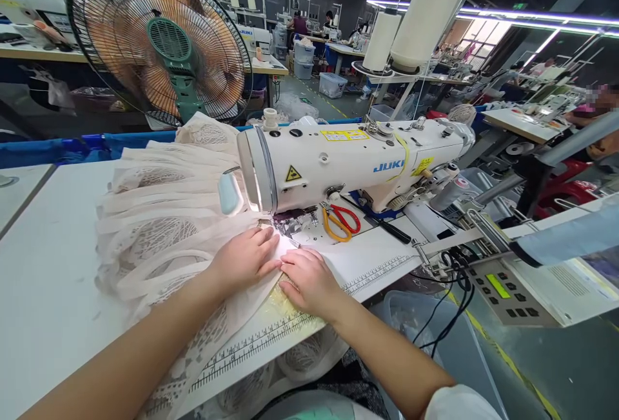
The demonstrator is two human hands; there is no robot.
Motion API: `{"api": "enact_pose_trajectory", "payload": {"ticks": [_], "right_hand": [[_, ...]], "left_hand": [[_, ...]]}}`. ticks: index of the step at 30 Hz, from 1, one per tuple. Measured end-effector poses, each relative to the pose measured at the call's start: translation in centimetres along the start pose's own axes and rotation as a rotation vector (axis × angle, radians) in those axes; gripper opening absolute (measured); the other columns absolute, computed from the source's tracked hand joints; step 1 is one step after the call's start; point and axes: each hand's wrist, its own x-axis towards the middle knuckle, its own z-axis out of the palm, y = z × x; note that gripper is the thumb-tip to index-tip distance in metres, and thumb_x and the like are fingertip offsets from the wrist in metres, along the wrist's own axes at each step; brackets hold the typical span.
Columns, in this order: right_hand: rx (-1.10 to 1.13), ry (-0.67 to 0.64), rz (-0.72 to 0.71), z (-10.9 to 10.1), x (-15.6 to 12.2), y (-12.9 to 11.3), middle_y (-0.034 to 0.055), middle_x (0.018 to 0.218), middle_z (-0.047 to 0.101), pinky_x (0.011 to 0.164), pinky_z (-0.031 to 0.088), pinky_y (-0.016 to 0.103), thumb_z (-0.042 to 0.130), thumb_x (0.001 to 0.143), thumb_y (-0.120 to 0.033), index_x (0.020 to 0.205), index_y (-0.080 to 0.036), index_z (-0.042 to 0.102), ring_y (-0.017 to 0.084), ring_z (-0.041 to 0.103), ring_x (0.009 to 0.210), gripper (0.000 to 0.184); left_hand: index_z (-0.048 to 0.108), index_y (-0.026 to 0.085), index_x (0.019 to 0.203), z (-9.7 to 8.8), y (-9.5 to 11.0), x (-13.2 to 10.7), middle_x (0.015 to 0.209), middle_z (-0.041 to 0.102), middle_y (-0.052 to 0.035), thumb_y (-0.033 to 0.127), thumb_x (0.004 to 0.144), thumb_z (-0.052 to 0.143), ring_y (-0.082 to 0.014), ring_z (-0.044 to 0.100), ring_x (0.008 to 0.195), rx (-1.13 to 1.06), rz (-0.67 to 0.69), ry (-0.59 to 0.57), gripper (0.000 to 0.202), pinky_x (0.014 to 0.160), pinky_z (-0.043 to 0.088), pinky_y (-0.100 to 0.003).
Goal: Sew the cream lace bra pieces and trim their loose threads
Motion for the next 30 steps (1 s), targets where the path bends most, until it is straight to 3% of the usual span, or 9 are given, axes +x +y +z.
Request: {"api": "enact_pose_trajectory", "payload": {"ticks": [6, 24, 30], "right_hand": [[0.003, -0.056, 0.029, -0.2, 0.0, 0.0, 0.0097, 0.111, 0.067, 0.102, 0.039, 0.041, 0.053, 0.085, -0.031, 0.099, -0.019, 0.065, 0.022, 0.056, 0.112, 0.022], [-0.041, -0.035, 0.054, -0.5, 0.4, -0.2, 0.0135, 0.119, 0.064, 0.1, 0.044, 0.039, 0.052, 0.085, -0.029, 0.103, -0.014, 0.066, 0.024, 0.054, 0.116, 0.027], [-0.02, -0.075, 0.072, -0.5, 0.4, 0.0, 0.0146, 0.122, 0.063, 0.102, 0.043, 0.041, 0.053, 0.085, -0.029, 0.104, -0.015, 0.065, 0.025, 0.053, 0.119, 0.027]], "left_hand": [[0.057, 0.014, 0.124, -0.1, -0.2, 0.1, 0.122, 0.06, -0.018, 0.049, 0.092, 0.036, -0.0311, 0.057, 0.108, -0.01, 0.002, 0.019, 0.051, 0.089, 0.049, -0.043], [0.06, 0.016, 0.12, 0.2, -1.2, 0.3, 0.123, 0.062, -0.0164, 0.049, 0.092, 0.035, -0.0298, 0.058, 0.108, 0.012, -0.004, 0.069, 0.05, 0.089, 0.05, -0.042], [0.06, 0.013, 0.122, 0.2, -1.4, 0.5, 0.125, 0.061, -0.0181, 0.048, 0.093, 0.033, -0.0314, 0.057, 0.11, 0.035, -0.001, 0.035, 0.053, 0.09, 0.049, -0.044]]}}
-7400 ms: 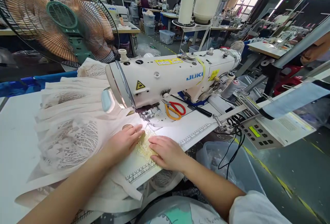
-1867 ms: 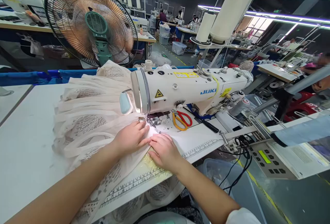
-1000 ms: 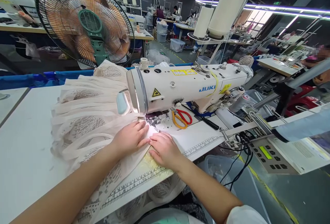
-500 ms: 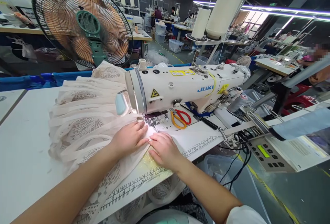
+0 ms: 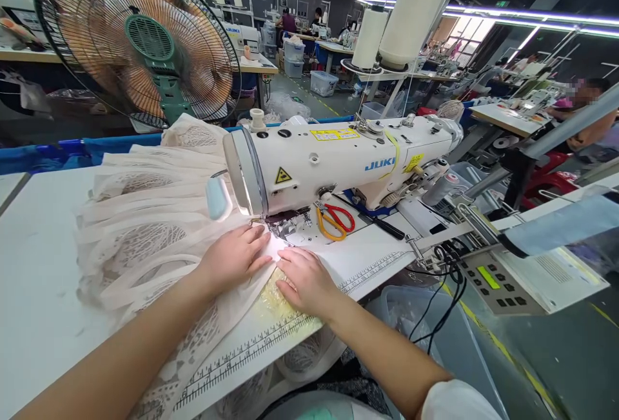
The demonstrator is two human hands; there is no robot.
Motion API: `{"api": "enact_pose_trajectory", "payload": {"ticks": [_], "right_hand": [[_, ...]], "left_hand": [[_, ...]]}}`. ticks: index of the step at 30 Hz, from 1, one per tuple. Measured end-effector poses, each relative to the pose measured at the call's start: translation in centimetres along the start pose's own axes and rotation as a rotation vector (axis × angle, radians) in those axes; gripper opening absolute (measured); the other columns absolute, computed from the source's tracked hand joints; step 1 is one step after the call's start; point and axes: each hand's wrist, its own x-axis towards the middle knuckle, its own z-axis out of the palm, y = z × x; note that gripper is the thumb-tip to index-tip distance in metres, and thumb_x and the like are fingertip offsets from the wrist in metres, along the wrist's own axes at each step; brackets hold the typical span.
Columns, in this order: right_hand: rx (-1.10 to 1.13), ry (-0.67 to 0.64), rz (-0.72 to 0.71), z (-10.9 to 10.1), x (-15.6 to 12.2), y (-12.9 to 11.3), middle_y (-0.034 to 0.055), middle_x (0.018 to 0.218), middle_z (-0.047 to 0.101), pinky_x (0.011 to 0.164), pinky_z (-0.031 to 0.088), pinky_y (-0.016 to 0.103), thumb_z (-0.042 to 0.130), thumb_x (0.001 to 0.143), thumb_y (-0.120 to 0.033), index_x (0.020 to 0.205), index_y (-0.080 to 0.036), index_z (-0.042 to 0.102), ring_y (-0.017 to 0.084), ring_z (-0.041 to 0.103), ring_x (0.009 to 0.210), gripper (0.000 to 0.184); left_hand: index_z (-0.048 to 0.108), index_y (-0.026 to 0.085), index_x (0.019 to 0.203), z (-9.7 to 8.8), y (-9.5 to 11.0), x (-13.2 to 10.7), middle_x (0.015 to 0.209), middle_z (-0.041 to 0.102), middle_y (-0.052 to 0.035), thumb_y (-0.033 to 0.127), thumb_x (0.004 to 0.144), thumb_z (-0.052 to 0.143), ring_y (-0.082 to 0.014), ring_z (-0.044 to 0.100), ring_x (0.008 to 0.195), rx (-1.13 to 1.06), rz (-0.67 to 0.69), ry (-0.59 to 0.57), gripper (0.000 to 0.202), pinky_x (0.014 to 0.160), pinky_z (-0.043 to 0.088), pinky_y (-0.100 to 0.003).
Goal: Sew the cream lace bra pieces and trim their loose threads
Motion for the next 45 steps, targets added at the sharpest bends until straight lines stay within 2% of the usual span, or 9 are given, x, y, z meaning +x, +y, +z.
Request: {"api": "enact_pose_trajectory", "payload": {"ticks": [6, 14, 18, 20, 24, 29, 33, 40, 45], "right_hand": [[0.0, -0.05, 0.011, 0.1, 0.1, 0.0, 0.0149, 0.127, 0.06, 0.103, 0.042, 0.041, 0.055, 0.085, -0.03, 0.107, -0.014, 0.063, 0.025, 0.051, 0.124, 0.029], [-0.044, -0.103, 0.029, 0.0, 0.3, -0.3, 0.0152, 0.136, 0.054, 0.108, 0.037, 0.042, 0.056, 0.086, -0.031, 0.116, -0.013, 0.059, 0.024, 0.044, 0.132, 0.036], [-0.038, -0.08, 0.03, 0.2, 0.2, -0.3, 0.0149, 0.135, 0.054, 0.108, 0.037, 0.041, 0.055, 0.087, -0.031, 0.116, -0.014, 0.058, 0.023, 0.043, 0.132, 0.035], [-0.03, -0.068, 0.029, 0.3, 0.1, -0.2, 0.0148, 0.135, 0.055, 0.109, 0.037, 0.04, 0.056, 0.086, -0.03, 0.116, -0.014, 0.059, 0.023, 0.043, 0.133, 0.034], [-0.012, -0.072, 0.037, 0.2, 0.1, -0.2, 0.015, 0.134, 0.055, 0.109, 0.036, 0.04, 0.059, 0.085, -0.029, 0.114, -0.013, 0.06, 0.023, 0.043, 0.133, 0.033], [-0.012, -0.07, 0.043, 0.0, 0.1, -0.3, 0.0138, 0.132, 0.057, 0.108, 0.038, 0.04, 0.059, 0.085, -0.03, 0.11, -0.015, 0.062, 0.023, 0.044, 0.131, 0.029], [-0.022, -0.076, 0.041, -0.1, 0.1, -0.3, 0.014, 0.132, 0.057, 0.108, 0.038, 0.039, 0.059, 0.084, -0.029, 0.108, -0.014, 0.062, 0.024, 0.046, 0.13, 0.028], [-0.021, -0.064, 0.035, -0.2, 0.2, -0.4, 0.0141, 0.132, 0.057, 0.107, 0.039, 0.038, 0.059, 0.084, -0.028, 0.106, -0.013, 0.063, 0.023, 0.048, 0.128, 0.027], [-0.009, -0.069, 0.04, -0.1, 0.2, -0.2, 0.0134, 0.133, 0.056, 0.107, 0.038, 0.038, 0.058, 0.084, -0.029, 0.112, -0.014, 0.061, 0.023, 0.046, 0.129, 0.031]], "left_hand": [[0.061, 0.015, 0.118, 0.1, -0.7, 0.3, 0.12, 0.063, -0.0175, 0.048, 0.092, 0.034, -0.0328, 0.057, 0.108, -0.034, 0.021, 0.028, 0.051, 0.087, 0.05, -0.045], [0.068, 0.018, 0.102, -1.1, -2.2, 1.4, 0.087, 0.068, -0.0119, 0.043, 0.091, 0.042, -0.0276, 0.06, 0.094, 0.058, 0.134, 0.069, 0.038, 0.085, 0.049, -0.042], [0.068, 0.018, 0.089, -2.3, -0.1, 0.6, 0.09, 0.067, -0.0101, 0.032, 0.092, 0.039, -0.0247, 0.061, 0.086, 0.037, 0.1, 0.032, 0.033, 0.075, 0.05, -0.037], [0.067, 0.017, 0.093, -2.3, 1.5, -0.1, 0.09, 0.067, -0.0099, 0.029, 0.09, 0.042, -0.0251, 0.061, 0.084, 0.022, 0.054, 0.021, 0.028, 0.071, 0.05, -0.036], [0.063, 0.017, 0.11, -1.2, 3.1, -1.4, 0.102, 0.067, -0.0133, 0.02, 0.086, 0.045, -0.0295, 0.061, 0.098, -0.004, -0.003, 0.051, 0.03, 0.081, 0.049, -0.042], [0.062, 0.023, 0.117, 0.4, 0.8, -1.5, 0.119, 0.065, -0.0134, 0.012, 0.087, 0.036, -0.0293, 0.058, 0.11, 0.002, 0.068, 0.088, 0.041, 0.093, 0.043, -0.05], [0.064, 0.029, 0.115, 0.6, -1.2, -0.9, 0.13, 0.061, -0.0083, 0.014, 0.088, 0.037, -0.0275, 0.055, 0.117, 0.047, 0.122, 0.084, 0.041, 0.099, 0.039, -0.053], [0.064, 0.032, 0.115, 0.8, -2.3, -0.3, 0.128, 0.063, -0.0036, 0.018, 0.091, 0.038, -0.0248, 0.053, 0.12, 0.04, 0.168, 0.075, 0.039, 0.103, 0.037, -0.05], [0.065, 0.028, 0.115, 1.4, -2.8, -0.3, 0.127, 0.064, -0.0067, 0.02, 0.094, 0.031, -0.0263, 0.054, 0.118, 0.064, 0.237, 0.174, 0.04, 0.1, 0.037, -0.05]]}}
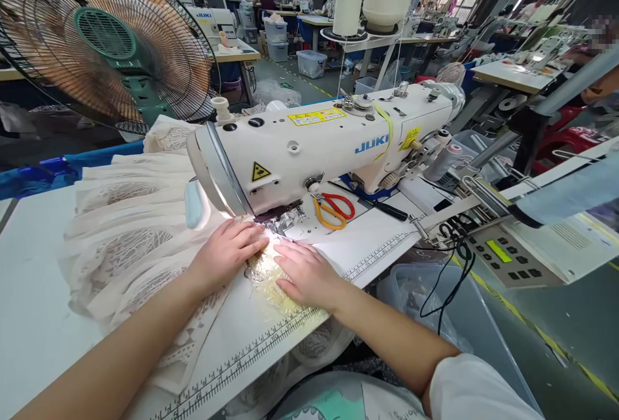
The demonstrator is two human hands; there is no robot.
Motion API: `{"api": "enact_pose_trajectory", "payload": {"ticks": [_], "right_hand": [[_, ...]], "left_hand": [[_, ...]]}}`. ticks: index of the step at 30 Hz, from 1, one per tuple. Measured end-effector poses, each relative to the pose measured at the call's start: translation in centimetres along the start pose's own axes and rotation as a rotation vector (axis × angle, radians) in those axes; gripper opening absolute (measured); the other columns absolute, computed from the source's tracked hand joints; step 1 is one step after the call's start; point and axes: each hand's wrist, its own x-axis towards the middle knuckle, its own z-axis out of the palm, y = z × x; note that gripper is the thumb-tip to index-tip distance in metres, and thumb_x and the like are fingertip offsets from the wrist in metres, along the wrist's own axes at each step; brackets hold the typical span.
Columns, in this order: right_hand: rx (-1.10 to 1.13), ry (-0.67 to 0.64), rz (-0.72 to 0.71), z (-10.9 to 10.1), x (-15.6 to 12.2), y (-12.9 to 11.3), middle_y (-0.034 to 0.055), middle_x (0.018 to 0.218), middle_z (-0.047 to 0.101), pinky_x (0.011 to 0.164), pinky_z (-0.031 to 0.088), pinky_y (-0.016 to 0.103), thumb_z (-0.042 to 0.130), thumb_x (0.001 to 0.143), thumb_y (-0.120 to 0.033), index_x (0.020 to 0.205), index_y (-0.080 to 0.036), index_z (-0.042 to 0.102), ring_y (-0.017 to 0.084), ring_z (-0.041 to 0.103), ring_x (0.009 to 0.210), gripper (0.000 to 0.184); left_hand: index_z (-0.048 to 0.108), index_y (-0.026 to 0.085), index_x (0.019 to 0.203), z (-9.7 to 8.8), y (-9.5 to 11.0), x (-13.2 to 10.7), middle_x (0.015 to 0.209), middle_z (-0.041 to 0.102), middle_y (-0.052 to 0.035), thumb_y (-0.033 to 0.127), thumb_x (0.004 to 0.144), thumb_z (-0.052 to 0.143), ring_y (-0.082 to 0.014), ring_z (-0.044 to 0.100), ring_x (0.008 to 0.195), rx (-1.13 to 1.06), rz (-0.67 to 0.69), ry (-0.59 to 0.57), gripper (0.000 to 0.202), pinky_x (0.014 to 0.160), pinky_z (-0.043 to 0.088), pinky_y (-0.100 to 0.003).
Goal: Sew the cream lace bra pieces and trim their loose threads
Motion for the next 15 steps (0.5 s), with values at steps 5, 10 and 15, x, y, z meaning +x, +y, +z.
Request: {"api": "enact_pose_trajectory", "payload": {"ticks": [5, 10, 15], "right_hand": [[0.008, -0.016, 0.003, -0.1, 0.0, 0.0, 0.0138, 0.134, 0.055, 0.109, 0.036, 0.039, 0.058, 0.085, -0.029, 0.109, -0.013, 0.062, 0.024, 0.045, 0.13, 0.029], [0.012, -0.006, -0.001, -0.1, 0.1, 0.0, 0.0132, 0.133, 0.057, 0.109, 0.036, 0.039, 0.058, 0.085, -0.029, 0.108, -0.013, 0.063, 0.024, 0.046, 0.13, 0.029], [0.026, -0.024, -0.002, -0.1, 0.0, 0.1, 0.0132, 0.133, 0.057, 0.107, 0.037, 0.038, 0.056, 0.085, -0.029, 0.11, -0.013, 0.063, 0.023, 0.047, 0.128, 0.03]], "left_hand": [[0.065, 0.024, 0.116, 0.0, -0.7, 0.2, 0.126, 0.064, -0.0098, 0.017, 0.094, 0.033, -0.0277, 0.057, 0.112, 0.045, 0.07, 0.041, 0.04, 0.091, 0.043, -0.047], [0.066, 0.024, 0.116, -0.4, -1.2, 0.6, 0.104, 0.071, -0.0125, 0.011, 0.091, 0.034, -0.0286, 0.06, 0.105, 0.064, -0.002, -0.048, 0.042, 0.078, 0.046, -0.042], [0.066, 0.023, 0.118, -1.2, -1.0, 1.6, 0.09, 0.07, -0.0142, 0.013, 0.089, 0.037, -0.0305, 0.059, 0.103, 0.061, -0.132, -0.221, 0.042, 0.082, 0.046, -0.044]]}}
